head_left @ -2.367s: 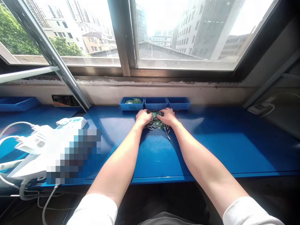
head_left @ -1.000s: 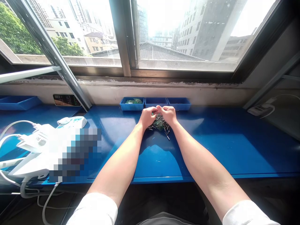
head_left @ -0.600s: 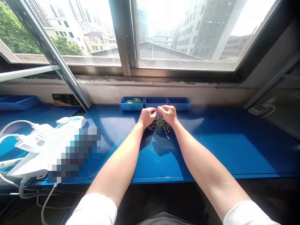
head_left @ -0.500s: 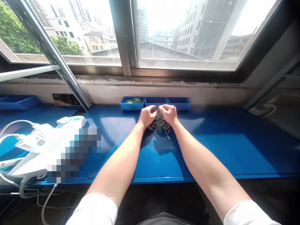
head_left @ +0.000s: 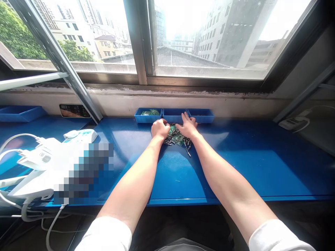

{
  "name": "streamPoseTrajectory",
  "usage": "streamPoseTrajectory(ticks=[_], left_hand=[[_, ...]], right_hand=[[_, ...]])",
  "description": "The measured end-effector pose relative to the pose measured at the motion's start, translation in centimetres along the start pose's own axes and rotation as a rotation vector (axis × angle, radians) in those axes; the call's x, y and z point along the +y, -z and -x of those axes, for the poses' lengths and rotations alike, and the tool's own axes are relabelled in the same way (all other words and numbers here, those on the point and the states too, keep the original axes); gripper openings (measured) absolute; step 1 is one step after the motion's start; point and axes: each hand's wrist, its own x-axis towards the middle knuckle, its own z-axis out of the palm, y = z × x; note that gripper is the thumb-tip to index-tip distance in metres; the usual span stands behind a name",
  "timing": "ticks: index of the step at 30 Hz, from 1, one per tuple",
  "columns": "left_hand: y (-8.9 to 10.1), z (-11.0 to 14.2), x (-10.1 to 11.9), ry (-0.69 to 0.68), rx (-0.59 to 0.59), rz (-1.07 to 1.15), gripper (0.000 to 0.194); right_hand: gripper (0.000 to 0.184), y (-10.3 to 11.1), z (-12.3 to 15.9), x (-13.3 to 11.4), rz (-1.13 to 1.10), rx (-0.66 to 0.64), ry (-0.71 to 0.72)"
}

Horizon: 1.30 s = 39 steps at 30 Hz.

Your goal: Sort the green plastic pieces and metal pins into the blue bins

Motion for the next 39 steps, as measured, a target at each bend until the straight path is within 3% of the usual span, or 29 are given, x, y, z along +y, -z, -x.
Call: streamPoseTrajectory(ticks=[5, 9, 13, 17, 31, 35, 39], left_hand=[[-0.2, 0.0, 0.0, -0.037, -0.023, -0.017, 0.026], [-0.6, -0.2, -0.3, -0.048, -0.067, -0.023, 0.026], [-1.1, -0.5, -0.8, -0.039, -0.119, -0.037, 0.029], [-1.4, -0.6, -1.0, -0.046, -0.123, -0.034, 0.029], [-0.9, -0.3, -0.5, -0.085, -0.041, -0.065, 0.026], [-0.7, 0.1, 0.1, -0.188, 0.034, -0.039, 0.026], [-0.6, 0.6, 0.7, -0.339, 0.049, 0.017, 0.022]], right_hand=[[0.067, 0.1, 0.2, -0.4, -0.030, 0.076, 0.022], [0.043, 0.4, 0.6, -0.7, -0.038, 0.200, 0.026], [0.026, 0.4, 0.9, -0.6, 0.008, 0.068, 0.040], [0.026, 0.0, 1.1, -0.3, 0.041, -0.030, 0.055], [0.017, -0.5, 0.9, -0.1, -0.194, 0.114, 0.286], [0.018, 0.1, 1.2, -0.9, -0.301, 0.180, 0.342], [0.018, 0.4, 1.4, -1.6, -0.436, 0.186, 0.293]])
